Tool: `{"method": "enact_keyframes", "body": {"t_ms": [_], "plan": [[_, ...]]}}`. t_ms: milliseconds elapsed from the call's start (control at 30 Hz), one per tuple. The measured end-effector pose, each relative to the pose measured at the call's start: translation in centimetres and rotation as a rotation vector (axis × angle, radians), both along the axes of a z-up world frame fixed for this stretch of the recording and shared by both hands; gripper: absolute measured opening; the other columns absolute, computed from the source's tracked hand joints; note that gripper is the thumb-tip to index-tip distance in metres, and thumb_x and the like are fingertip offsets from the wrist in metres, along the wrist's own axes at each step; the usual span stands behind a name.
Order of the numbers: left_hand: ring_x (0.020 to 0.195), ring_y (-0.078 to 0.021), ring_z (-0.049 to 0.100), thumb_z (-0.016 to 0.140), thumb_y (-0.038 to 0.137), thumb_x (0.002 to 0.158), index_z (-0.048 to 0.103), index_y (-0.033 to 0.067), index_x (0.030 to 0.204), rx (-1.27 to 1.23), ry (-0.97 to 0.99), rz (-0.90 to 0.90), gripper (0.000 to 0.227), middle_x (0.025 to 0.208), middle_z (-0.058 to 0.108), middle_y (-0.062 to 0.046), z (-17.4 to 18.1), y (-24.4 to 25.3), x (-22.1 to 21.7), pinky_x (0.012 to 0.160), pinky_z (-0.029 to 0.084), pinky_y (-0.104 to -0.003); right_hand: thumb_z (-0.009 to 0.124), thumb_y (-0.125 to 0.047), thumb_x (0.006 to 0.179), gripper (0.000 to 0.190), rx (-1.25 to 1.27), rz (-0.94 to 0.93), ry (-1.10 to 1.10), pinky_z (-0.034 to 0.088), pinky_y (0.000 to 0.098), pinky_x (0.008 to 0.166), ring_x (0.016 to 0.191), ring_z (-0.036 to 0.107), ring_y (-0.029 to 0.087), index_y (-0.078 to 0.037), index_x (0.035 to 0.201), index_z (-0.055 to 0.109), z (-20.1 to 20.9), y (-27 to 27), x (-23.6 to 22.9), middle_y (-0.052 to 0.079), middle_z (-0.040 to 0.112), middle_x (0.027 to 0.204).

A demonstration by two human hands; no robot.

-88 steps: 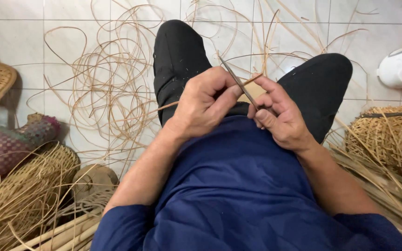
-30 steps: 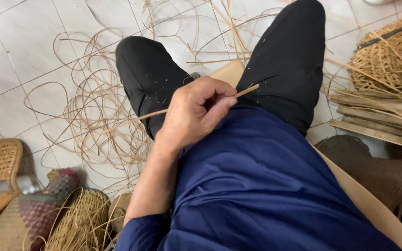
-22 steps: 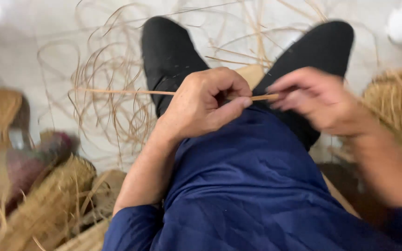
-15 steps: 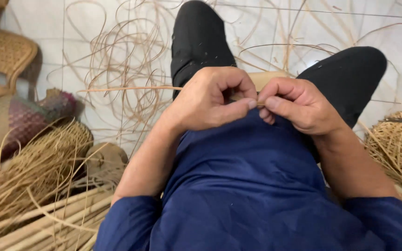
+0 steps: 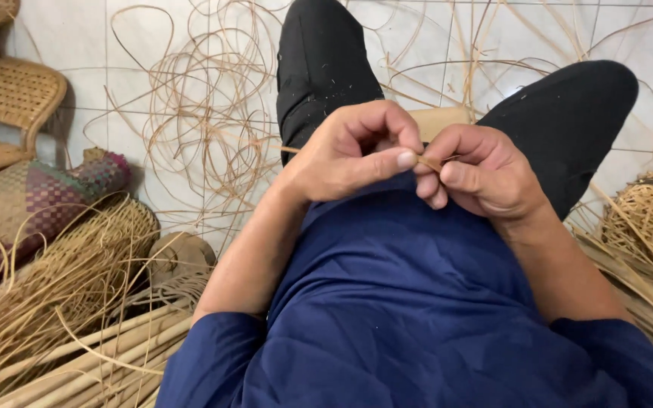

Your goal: Splitting long rattan strips into thinner pieces by hand using a small blade.

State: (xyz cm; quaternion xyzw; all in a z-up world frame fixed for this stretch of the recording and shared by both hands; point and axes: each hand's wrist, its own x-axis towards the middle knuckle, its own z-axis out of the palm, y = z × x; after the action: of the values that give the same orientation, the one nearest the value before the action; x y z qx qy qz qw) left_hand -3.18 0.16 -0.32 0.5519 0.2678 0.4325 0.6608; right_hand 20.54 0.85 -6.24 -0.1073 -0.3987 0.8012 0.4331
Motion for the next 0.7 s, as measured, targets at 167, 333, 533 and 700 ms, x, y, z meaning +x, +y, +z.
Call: {"method": "enact_keyframes", "body": {"t_ms": [167, 333, 533, 700], "plan": [[0.095, -0.0262, 0.062, 0.084, 0.007, 0.084, 0.072, 0.0032, 0.088, 0.690, 0.520, 0.398, 0.013, 0.108, 0.066, -0.011, 4.6, -0.6, 0.4, 0.089, 0.048, -0.037, 0.064, -0.002, 0.099, 0.014, -0.040, -0.054, -0.394, 0.056, 0.0163, 0.067, 0.073, 0.068, 0.009, 0.001, 0.112, 0.067, 3.9, -0.7, 1.1, 0.009, 0.072, 0.087], [0.086, -0.0248, 0.069, 0.080, 0.006, 0.092, 0.071, 0.0029, 0.103, 0.875, 0.801, 0.394, 0.015, 0.102, 0.069, -0.009, 6.4, -2.1, 0.5, 0.077, 0.055, -0.035, 0.062, 0.004, 0.096, 0.014, 0.094, -0.146, -0.549, 0.053, 0.0137, 0.065, 0.071, 0.065, 0.006, 0.000, 0.109, 0.067, 4.6, -1.4, 0.9, 0.005, 0.070, 0.084], [0.084, -0.0279, 0.073, 0.079, 0.000, 0.087, 0.071, -0.0023, 0.100, 0.807, 0.769, 0.371, 0.016, 0.103, 0.073, -0.012, 7.0, -3.3, 0.5, 0.074, 0.058, -0.036, 0.067, 0.007, 0.088, 0.011, 0.565, -0.219, -0.817, 0.043, 0.0205, 0.054, 0.056, 0.056, 0.009, 0.001, 0.098, 0.070, 7.7, -1.4, -0.4, 0.005, 0.073, 0.078], [0.076, -0.0278, 0.069, 0.076, 0.001, 0.087, 0.070, -0.0001, 0.098, 0.709, 0.842, 0.411, 0.013, 0.098, 0.072, -0.011, 6.8, -4.2, 0.9, 0.068, 0.055, -0.036, 0.074, 0.010, 0.081, 0.018, 0.965, -0.357, -0.906, 0.043, 0.0318, 0.058, 0.059, 0.054, 0.020, 0.002, 0.097, 0.072, 7.6, -1.2, -1.3, 0.008, 0.065, 0.076]]}}
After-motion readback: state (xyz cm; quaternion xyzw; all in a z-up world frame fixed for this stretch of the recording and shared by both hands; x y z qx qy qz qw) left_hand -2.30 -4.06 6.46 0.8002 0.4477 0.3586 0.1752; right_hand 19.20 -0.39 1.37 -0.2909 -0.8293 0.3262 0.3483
